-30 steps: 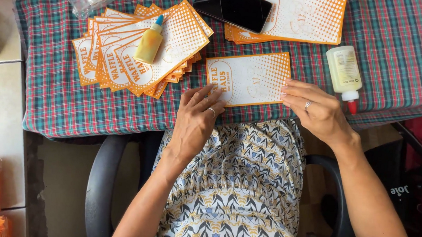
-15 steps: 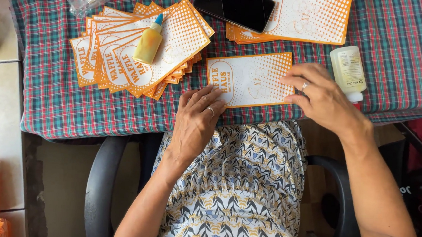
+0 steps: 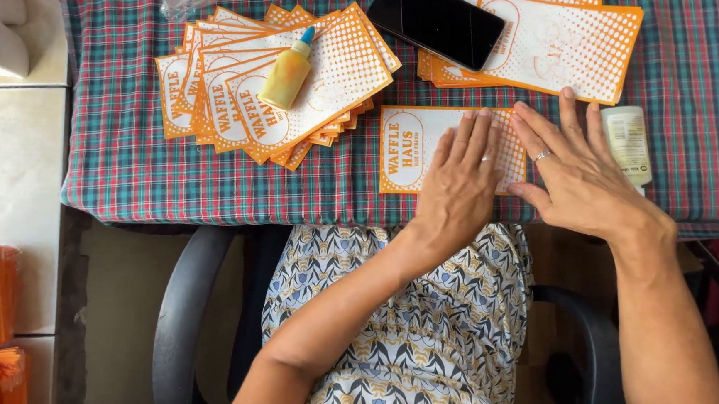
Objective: Folding paper menus and applying glue to the edges to assemble them.
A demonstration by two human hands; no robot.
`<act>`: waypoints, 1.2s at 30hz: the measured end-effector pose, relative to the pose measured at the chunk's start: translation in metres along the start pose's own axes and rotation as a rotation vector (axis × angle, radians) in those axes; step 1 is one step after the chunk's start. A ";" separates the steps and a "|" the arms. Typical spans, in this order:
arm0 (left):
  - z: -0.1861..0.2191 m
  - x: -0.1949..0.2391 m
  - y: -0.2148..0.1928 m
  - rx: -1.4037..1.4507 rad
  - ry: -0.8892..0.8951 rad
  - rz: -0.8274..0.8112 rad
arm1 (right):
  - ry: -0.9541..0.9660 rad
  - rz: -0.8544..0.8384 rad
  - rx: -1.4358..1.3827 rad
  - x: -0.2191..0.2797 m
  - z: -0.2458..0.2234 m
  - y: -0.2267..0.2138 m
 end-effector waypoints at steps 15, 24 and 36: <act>-0.066 0.032 -0.053 -0.037 -0.291 0.163 | 0.058 0.052 0.016 -0.002 -0.010 -0.015; -0.108 0.055 -0.130 0.377 0.032 0.807 | -0.114 0.396 -0.054 0.008 -0.088 0.013; -0.276 0.062 -0.132 0.606 -0.811 0.763 | -0.073 1.004 -0.295 -0.069 -0.099 -0.084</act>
Point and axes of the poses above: each hand's wrist, its own x-axis away from the middle knuckle, its own y-axis out of the palm, z = x × y, the point moved 7 cm from there along -x, towards the middle knuckle, and after that the axes turned 9 degrees about z, right-handed, at the moved point
